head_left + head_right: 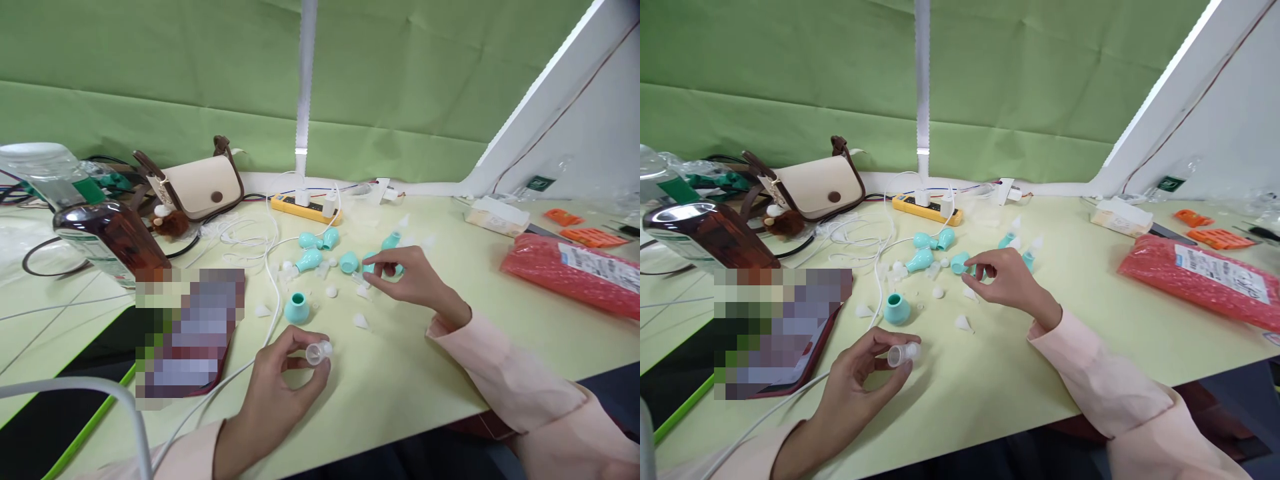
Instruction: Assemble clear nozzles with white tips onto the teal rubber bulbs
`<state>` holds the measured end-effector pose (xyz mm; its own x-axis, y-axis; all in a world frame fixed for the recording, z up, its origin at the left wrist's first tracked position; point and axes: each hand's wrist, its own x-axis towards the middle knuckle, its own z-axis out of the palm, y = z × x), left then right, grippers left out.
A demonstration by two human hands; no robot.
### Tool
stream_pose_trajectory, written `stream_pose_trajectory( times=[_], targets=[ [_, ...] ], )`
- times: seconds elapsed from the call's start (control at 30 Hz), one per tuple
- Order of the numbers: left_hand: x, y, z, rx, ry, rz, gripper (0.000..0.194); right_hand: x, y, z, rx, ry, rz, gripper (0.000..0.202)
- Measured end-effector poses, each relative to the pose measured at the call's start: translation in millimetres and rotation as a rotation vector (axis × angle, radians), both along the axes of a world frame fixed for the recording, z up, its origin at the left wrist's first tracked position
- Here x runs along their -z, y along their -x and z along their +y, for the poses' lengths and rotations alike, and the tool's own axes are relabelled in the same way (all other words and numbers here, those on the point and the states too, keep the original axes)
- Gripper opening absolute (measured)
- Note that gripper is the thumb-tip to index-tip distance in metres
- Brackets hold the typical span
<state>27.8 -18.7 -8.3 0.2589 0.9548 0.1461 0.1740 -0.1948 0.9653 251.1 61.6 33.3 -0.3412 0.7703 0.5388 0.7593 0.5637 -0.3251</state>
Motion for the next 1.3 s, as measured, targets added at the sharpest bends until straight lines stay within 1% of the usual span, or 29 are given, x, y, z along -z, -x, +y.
stream_pose_trajectory(
  times=[0.1,0.17,0.27,0.37,0.5,0.57,0.7,0.8,0.9,0.97,1.0,1.07,1.13,1.17,1.2,1.3],
  targets=[
    [2.4,0,1,-0.001,-0.026,0.015,0.011,2.0,-6,8,0.092,0.165,-0.315,0.017],
    [3.8,1,2,-0.01,-0.024,0.019,0.013,5.7,-5,9,0.117,0.207,-0.422,0.02],
    [3.8,0,2,-0.023,-0.005,0.019,0.016,11.8,-1,9,0.104,0.223,-0.453,0.024],
    [2.2,0,3,-0.021,0.005,0.0,0.014,16.8,4,8,0.121,0.2,-0.458,0.028],
    [0.8,-1,3,-0.021,0.022,-0.031,0.011,20.8,7,10,0.29,0.186,-0.532,0.027],
    [1.0,-1,3,-0.023,0.032,-0.033,0.01,22.7,5,12,0.358,0.186,-0.534,0.028],
    [2.6,-1,3,-0.023,0.039,-0.026,0.013,27.2,3,16,0.373,0.202,-0.492,0.032],
    [4.2,-1,3,-0.006,-0.005,-0.021,0.012,29.2,4,17,0.35,0.189,-0.438,0.029],
    [5.5,0,4,0.005,-0.064,-0.007,0.016,28.7,7,15,0.307,0.145,-0.376,0.026],
    [5.5,0,4,0.005,-0.061,-0.002,0.018,26.6,8,12,0.261,0.115,-0.346,0.024],
    [5.2,0,4,0.005,-0.047,-0.003,0.018,25.0,9,9,0.21,0.106,-0.328,0.022],
    [4.5,0,4,0.008,-0.009,-0.006,0.015,20.5,9,3,0.054,0.121,-0.293,0.019],
    [4.1,-1,4,0.002,0.013,-0.014,0.013,15.4,10,-4,-0.115,0.18,-0.293,0.015],
    [4.2,-1,4,-0.004,0.014,-0.015,0.014,13.1,11,-7,-0.168,0.213,-0.313,0.015],
    [4.4,-1,4,-0.009,0.009,-0.015,0.014,11.3,12,-10,-0.188,0.24,-0.348,0.017],
    [5.4,0,4,-0.011,-0.019,-0.006,0.016,9.8,12,-12,-0.187,0.271,-0.441,0.024]
  ],
)
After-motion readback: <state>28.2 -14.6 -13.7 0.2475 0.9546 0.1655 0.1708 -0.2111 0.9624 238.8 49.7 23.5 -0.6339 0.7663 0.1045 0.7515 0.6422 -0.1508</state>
